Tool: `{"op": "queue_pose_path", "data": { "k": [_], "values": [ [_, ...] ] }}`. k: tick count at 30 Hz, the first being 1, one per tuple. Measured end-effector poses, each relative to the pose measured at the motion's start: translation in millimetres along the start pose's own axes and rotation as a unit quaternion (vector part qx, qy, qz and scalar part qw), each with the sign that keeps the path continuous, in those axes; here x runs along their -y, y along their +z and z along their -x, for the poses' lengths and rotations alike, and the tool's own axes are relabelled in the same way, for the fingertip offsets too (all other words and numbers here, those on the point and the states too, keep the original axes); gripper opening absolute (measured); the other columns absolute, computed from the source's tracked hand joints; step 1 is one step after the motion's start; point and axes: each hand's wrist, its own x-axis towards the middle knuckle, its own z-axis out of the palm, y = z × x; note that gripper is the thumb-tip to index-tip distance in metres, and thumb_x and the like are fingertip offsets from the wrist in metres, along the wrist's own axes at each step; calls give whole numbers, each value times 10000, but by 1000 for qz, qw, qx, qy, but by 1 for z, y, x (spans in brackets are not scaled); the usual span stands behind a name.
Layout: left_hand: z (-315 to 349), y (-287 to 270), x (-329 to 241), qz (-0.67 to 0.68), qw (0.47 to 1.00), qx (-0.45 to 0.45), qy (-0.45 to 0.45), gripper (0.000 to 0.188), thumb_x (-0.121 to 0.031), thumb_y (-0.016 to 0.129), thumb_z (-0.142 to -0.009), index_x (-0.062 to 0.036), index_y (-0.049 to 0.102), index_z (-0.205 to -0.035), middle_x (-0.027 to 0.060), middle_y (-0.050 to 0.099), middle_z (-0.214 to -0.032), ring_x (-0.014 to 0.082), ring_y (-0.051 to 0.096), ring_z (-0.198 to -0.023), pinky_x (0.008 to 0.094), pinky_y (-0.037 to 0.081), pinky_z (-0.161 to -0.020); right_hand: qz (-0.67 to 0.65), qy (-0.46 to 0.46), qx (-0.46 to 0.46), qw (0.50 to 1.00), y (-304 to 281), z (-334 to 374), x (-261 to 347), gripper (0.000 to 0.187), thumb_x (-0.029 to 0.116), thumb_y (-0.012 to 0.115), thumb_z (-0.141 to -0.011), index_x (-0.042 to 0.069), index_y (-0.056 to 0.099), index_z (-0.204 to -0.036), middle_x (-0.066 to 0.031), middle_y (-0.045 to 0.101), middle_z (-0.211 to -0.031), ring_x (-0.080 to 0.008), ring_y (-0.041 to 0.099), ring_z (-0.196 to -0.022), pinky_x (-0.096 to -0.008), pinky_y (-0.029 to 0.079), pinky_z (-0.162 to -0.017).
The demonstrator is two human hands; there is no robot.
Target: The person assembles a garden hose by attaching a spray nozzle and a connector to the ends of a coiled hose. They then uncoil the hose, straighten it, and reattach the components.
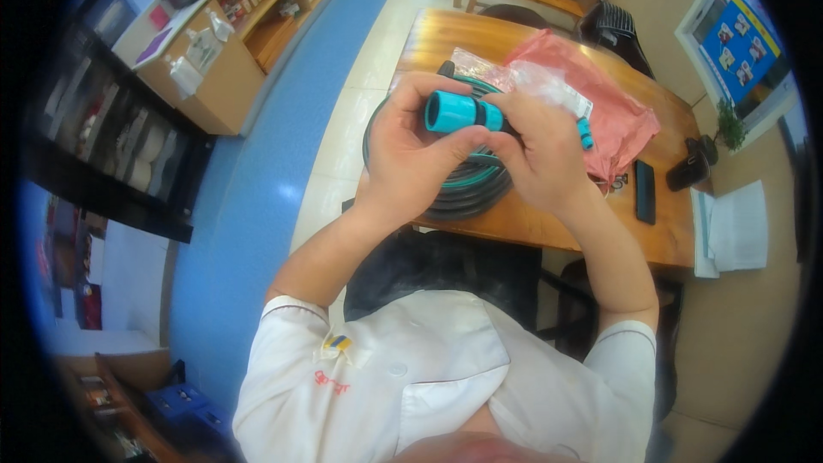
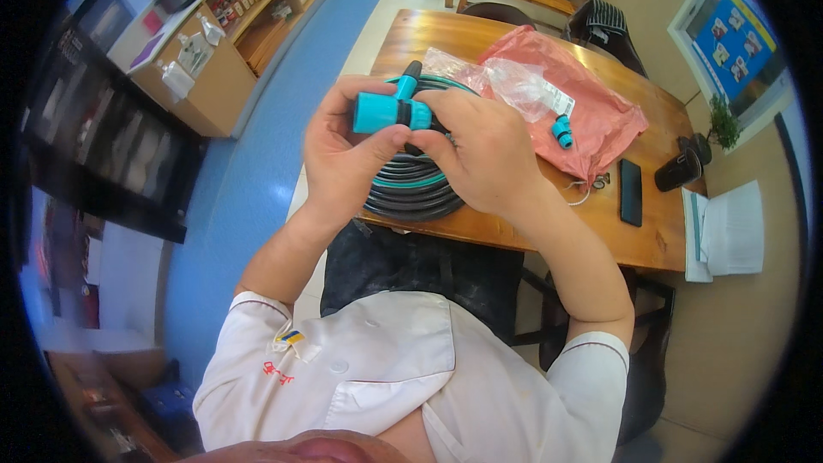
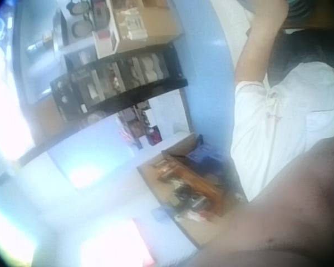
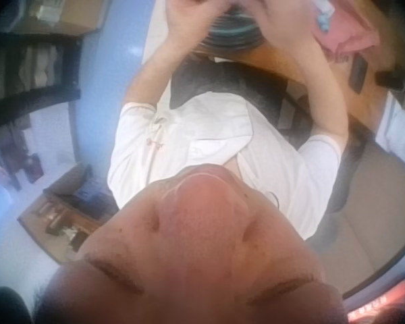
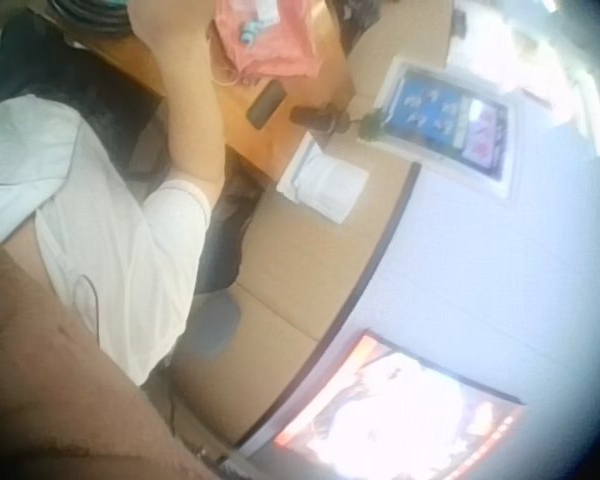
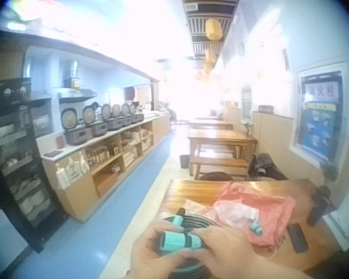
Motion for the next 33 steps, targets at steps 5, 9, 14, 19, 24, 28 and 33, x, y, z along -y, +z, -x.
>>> {"op": "queue_pose_path", "data": {
  "k": [5, 9, 14, 19, 24, 28, 33],
  "values": [
    [-1, 1, 3, 2, 999, 18, 50, 437, 29, 830, -885, -40, 607, -1255, 48, 630, -1193, 128, 641, -1112, 297, 536, -991, -59, 82, -10, 995, -2, 5, 3, 384, 213, 834, -882, 54, 675, -1193, -137, 704, -965, -333, 681, -757, -378, 535, -671],
    [1, 1, 3, -7, 998, 21, 59, 459, 24, 869, -851, -49, 643, -1244, 30, 599, -1210, 132, 636, -1136, 299, 525, -1016, -1, -73, -5, 997, -2, 1, -10, 393, 177, 845, -871, 37, 666, -1191, -92, 666, -905, -219, 627, -697, -317, 494, -582],
    [2, 6, 4, -28, 996, 9, 80, 453, -18, 895, -825, -49, 660, -1211, 49, 600, -1192, 156, 635, -1107, 300, 522, -965, -104, 9, -37, 994, 2, 13, -10, 390, 260, 804, -929, 16, 678, -1207, -108, 674, -909, -212, 645, -719, -306, 486, -582],
    [4, 8, 7, -130, 981, -20, 142, 443, -101, 928, -789, -56, 685, -1157, 95, 638, -1113, 230, 652, -1027, 332, 529, -880, -50, -52, 15, 997, -4, 10, -14, 392, 255, 816, -916, 15, 680, -1195, -145, 688, -951, -222, 667, -777, -303, 501, -601],
    [21, 3, 6, -182, 971, 7, 153, 432, -98, 920, -782, -51, 680, -1139, 121, 641, -1096, 282, 651, -998, 363, 530, -868, -132, 17, 5, 991, -4, 26, 2, 397, 244, 843, -874, 9, 689, -1154, -151, 723, -999, -308, 710, -883, -379, 565, -708],
    [45, -6, 6, -192, 972, 26, 133, 424, -78, 915, -785, -36, 684, -1138, 135, 643, -1080, 296, 653, -977, 372, 530, -862, 13, -92, 35, 995, -3, 32, 10, 468, 309, 851, -834, 24, 690, -1169, -147, 735, -1025, -355, 725, -905, -426, 589, -755],
    [62, -12, 9, -193, 976, 15, 100, 430, -56, 923, -771, -31, 693, -1133, 128, 658, -1093, 269, 660, -988, 362, 536, -871, -51, -96, 18, 994, 1, 38, 17, 424, 304, 847, -843, 60, 681, -1148, -125, 728, -1057, -326, 733, -939, -400, 587, -766]
  ]
}}
